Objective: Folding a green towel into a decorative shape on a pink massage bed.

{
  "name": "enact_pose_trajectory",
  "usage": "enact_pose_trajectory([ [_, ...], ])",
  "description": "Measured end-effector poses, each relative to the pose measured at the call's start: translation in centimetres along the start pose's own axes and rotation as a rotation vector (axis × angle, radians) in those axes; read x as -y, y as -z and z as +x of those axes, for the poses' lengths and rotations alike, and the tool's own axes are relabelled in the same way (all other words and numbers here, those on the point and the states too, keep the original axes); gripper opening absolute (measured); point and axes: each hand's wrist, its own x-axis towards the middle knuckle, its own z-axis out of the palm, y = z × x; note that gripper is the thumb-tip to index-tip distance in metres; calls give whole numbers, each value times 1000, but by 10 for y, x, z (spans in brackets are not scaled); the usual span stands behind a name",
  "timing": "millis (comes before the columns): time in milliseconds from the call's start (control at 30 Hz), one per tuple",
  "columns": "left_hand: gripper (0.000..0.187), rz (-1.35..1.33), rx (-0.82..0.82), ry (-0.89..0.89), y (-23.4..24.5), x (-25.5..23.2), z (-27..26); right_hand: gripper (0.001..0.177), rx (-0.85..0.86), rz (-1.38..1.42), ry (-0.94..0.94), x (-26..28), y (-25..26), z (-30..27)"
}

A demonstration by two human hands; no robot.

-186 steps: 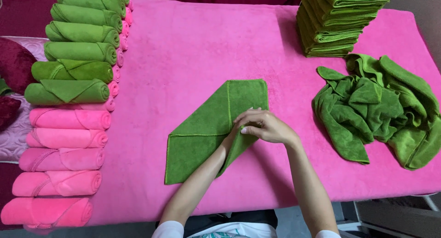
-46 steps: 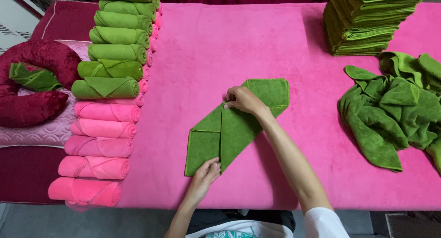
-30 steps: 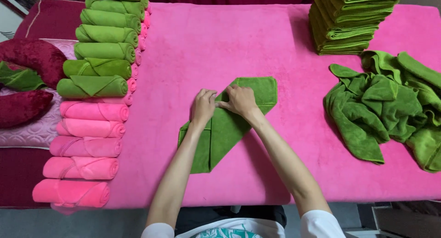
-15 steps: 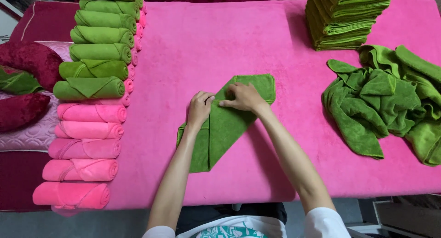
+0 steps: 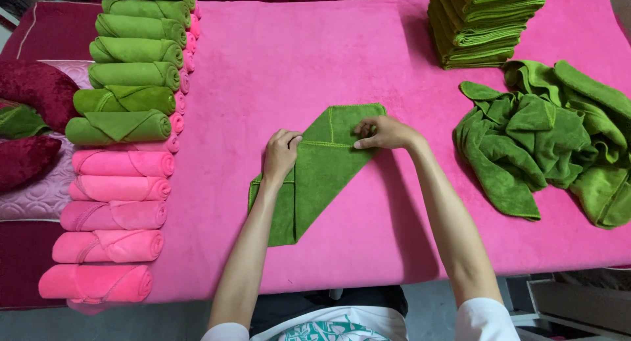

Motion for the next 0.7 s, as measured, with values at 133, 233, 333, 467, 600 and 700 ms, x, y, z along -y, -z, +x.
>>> enact_pose_trajectory([
  [133, 12, -3, -10, 4, -3, 6, 0, 64, 52, 304, -43, 2, 5, -14],
  [233, 13, 3, -4, 26, -3, 4, -1, 71, 35, 389, -71, -8, 8, -20],
  [333, 13, 5, -8, 4, -3, 4, 0, 76, 0, 448, -79, -28, 8, -19],
  [467, 14, 12, -4, 19, -4, 6, 0, 66, -30, 293, 49, -46, 3, -18],
  [600, 13, 14, 3, 22, -3, 6, 0, 49, -102, 157, 135, -56, -4, -17],
  [700, 13, -1, 6, 40, 3, -2, -1, 42, -110, -3, 140, -56, -11, -17],
])
